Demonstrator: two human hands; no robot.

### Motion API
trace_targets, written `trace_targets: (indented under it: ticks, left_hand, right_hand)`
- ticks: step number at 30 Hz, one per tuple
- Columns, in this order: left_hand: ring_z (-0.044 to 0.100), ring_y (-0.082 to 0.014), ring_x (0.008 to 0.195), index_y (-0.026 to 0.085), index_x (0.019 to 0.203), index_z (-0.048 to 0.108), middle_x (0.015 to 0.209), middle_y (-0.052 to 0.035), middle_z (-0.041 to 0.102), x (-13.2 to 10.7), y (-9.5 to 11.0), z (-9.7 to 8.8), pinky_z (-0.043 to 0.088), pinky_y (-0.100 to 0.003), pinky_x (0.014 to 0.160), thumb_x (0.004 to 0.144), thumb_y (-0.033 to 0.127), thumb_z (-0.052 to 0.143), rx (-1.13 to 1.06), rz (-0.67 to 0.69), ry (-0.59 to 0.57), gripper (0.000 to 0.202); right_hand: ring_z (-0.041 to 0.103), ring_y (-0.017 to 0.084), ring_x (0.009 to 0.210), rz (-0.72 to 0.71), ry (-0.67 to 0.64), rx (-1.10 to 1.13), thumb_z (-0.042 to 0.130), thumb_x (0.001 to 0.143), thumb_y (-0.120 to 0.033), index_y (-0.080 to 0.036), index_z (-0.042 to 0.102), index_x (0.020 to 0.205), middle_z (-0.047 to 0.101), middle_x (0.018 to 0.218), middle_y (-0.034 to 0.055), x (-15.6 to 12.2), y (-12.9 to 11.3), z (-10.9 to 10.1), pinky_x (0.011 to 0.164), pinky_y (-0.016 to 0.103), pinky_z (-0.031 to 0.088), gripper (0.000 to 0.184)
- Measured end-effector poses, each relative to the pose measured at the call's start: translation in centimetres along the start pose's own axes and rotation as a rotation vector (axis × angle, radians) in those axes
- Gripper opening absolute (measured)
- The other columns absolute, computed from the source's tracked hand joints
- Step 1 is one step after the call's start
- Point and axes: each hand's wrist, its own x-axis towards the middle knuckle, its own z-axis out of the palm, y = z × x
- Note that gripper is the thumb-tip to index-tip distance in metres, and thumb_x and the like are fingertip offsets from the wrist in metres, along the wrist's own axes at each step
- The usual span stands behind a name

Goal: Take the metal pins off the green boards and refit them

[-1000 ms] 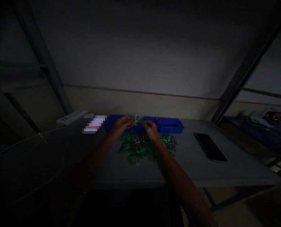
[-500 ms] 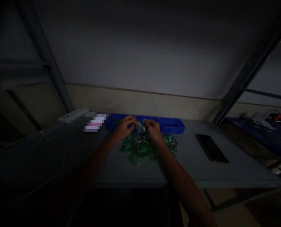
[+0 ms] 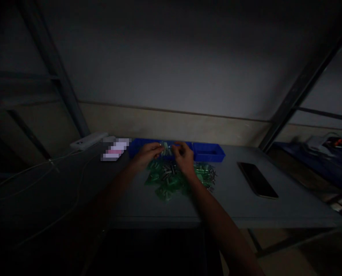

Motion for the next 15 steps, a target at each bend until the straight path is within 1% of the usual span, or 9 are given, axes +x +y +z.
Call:
trace_targets:
  ticks: [2,4,5,6,8,10,11,13,15]
  left_hand:
    - [0.045,-0.0054,0.047,0.013,0.062,0.057,0.053,0.0037,0.05,0.3,0.4,-0.2,0.033,-0.017,0.046,0.07,0.021,0.066,-0.185,0.003,0.163,0.014]
    - [0.049,-0.0053,0.051,0.013,0.066,0.055,0.057,0.002,0.053,0.4,0.8,-0.5,0.038,-0.016,0.05,0.077,0.022,0.06,-0.389,-0.033,0.321,0.015]
    - [0.052,-0.0062,0.054,0.013,0.069,0.055,0.061,0.0001,0.055,0.5,1.0,-0.6,0.041,-0.016,0.052,0.081,0.024,0.057,-0.466,-0.075,0.358,0.016]
    - [0.055,-0.0077,0.057,0.013,0.074,0.056,0.065,-0.0025,0.058,0.5,1.2,-0.7,0.043,-0.017,0.053,0.084,0.029,0.053,-0.512,-0.134,0.361,0.019]
    - [0.059,-0.0115,0.062,0.011,0.081,0.057,0.071,-0.0088,0.062,0.3,1.4,-0.6,0.046,-0.02,0.054,0.087,0.041,0.045,-0.518,-0.265,0.275,0.033]
    - [0.06,-0.0137,0.062,0.009,0.085,0.059,0.074,-0.0127,0.064,0.0,1.3,-0.3,0.047,-0.022,0.052,0.087,0.05,0.04,-0.436,-0.348,0.136,0.045]
    - [0.06,-0.0139,0.06,0.009,0.086,0.06,0.073,-0.0128,0.065,-0.2,1.2,-0.1,0.046,-0.022,0.052,0.087,0.051,0.04,-0.374,-0.359,0.066,0.047]
    - [0.059,-0.0131,0.057,0.009,0.088,0.062,0.07,-0.0104,0.065,-0.5,0.8,0.3,0.045,-0.023,0.051,0.085,0.048,0.045,-0.213,-0.323,-0.052,0.042]
    - [0.058,-0.0127,0.054,0.011,0.088,0.063,0.068,-0.0072,0.065,-0.6,0.1,0.7,0.044,-0.023,0.051,0.083,0.043,0.05,0.006,-0.237,-0.115,0.035]
  right_hand:
    - [0.056,0.015,0.064,0.015,0.021,0.028,0.056,0.074,-0.045,-0.017,0.057,0.094,0.06,0.068,-0.0005,0.1,-0.1,-0.1,0.061,0.026,0.043,0.035]
    - [0.057,0.015,0.068,0.021,0.046,0.03,0.054,0.075,-0.046,-0.016,0.057,0.095,0.06,0.072,0.0007,0.3,-0.1,-0.4,0.063,0.027,0.044,0.036]
    - [0.057,0.015,0.069,0.022,0.057,0.02,0.054,0.076,-0.047,-0.016,0.057,0.093,0.06,0.073,0.0011,0.4,0.0,-0.5,0.063,0.027,0.044,0.035]
    - [0.057,0.015,0.07,0.021,0.066,0.006,0.054,0.076,-0.047,-0.016,0.057,0.091,0.06,0.073,0.0014,0.5,0.1,-0.7,0.064,0.027,0.044,0.035]
    - [0.057,0.015,0.071,0.013,0.071,-0.036,0.053,0.076,-0.046,-0.016,0.058,0.087,0.06,0.073,0.0019,0.8,0.3,-1.0,0.066,0.027,0.043,0.033]
    - [0.056,0.015,0.07,0.007,0.075,-0.092,0.051,0.077,-0.046,-0.016,0.059,0.085,0.061,0.074,0.0024,1.2,0.5,-1.6,0.067,0.027,0.043,0.032]
    - [0.056,0.015,0.069,0.005,0.072,-0.128,0.05,0.078,-0.046,-0.015,0.059,0.084,0.061,0.073,0.0026,1.4,0.6,-2.0,0.067,0.027,0.043,0.033]
    - [0.056,0.016,0.069,0.006,0.029,-0.239,0.048,0.079,-0.046,-0.015,0.06,0.081,0.063,0.073,0.0035,1.9,0.7,-3.0,0.067,0.027,0.043,0.033]
    - [0.057,0.017,0.07,0.009,-0.091,-0.423,0.048,0.08,-0.043,-0.015,0.062,0.078,0.064,0.073,0.0047,2.1,0.9,-4.1,0.066,0.028,0.042,0.031]
